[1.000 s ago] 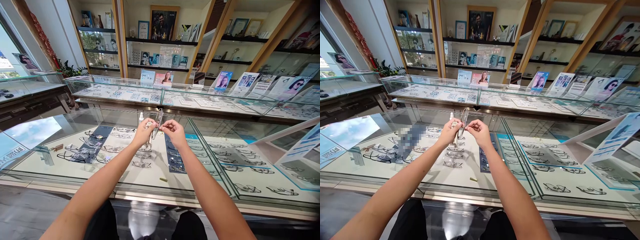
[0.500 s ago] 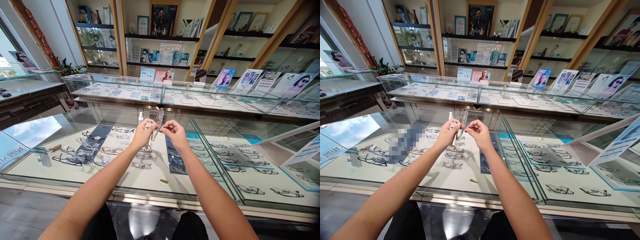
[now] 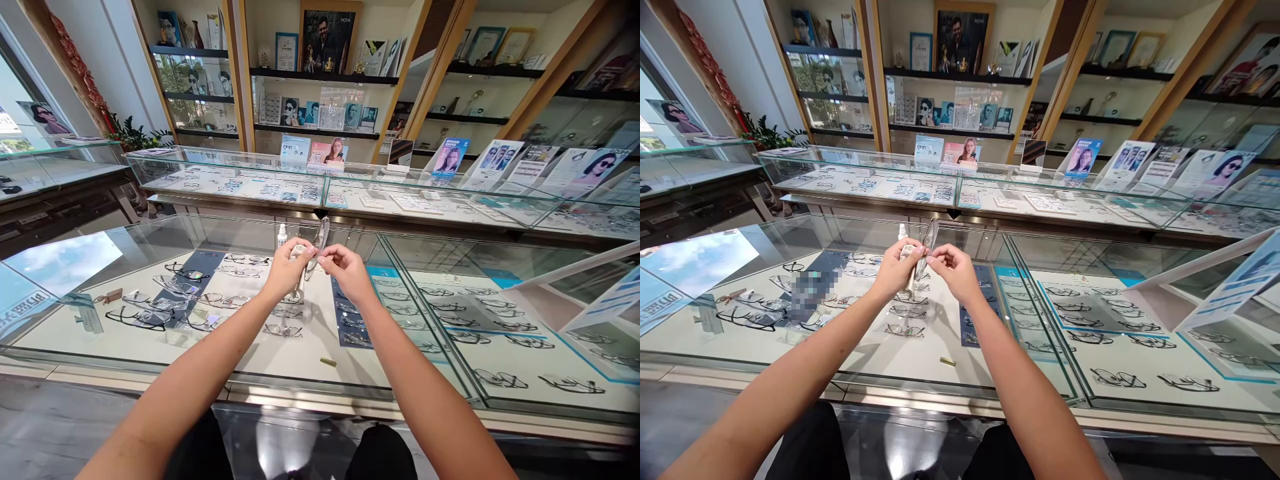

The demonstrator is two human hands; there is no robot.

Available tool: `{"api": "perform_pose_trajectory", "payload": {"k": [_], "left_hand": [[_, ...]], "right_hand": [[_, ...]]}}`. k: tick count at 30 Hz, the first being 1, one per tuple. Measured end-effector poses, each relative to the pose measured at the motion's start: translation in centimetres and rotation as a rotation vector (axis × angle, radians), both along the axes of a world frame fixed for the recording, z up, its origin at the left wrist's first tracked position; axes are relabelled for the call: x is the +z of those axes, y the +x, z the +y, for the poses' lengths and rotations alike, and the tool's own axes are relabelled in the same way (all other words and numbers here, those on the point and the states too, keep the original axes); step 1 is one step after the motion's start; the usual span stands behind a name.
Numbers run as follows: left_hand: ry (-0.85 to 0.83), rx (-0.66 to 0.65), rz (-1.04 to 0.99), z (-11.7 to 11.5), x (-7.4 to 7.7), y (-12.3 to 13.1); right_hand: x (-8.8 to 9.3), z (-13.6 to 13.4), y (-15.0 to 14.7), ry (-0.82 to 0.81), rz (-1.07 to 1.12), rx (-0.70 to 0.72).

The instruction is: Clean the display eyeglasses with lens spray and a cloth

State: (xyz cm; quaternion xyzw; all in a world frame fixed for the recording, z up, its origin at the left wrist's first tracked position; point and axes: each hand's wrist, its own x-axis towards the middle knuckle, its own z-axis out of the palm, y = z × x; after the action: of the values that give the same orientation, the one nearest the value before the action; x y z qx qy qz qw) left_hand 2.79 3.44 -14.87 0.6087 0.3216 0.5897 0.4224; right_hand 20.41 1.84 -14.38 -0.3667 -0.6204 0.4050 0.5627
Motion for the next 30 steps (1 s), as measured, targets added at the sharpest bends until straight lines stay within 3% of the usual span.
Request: {"api": "perform_pose_trajectory", "payload": {"k": [7,15,30], "left_hand": [[0.0,0.013,0.032,0.34,-0.43,-0.1],[-0.008,0.04,0.059,-0.02,0.12,-0.12],[-0.026,-0.019,0.071,0.17,-0.01,-0.01]], "right_hand": [[-0.32,0.19,0.16,-0.014,-0.015,-0.008],[-0.39,0.18,0.1,-0.021,-0.021,-0.023],[-0.35,0.37,0.22,0.015,-0.038,-0.097]]}}
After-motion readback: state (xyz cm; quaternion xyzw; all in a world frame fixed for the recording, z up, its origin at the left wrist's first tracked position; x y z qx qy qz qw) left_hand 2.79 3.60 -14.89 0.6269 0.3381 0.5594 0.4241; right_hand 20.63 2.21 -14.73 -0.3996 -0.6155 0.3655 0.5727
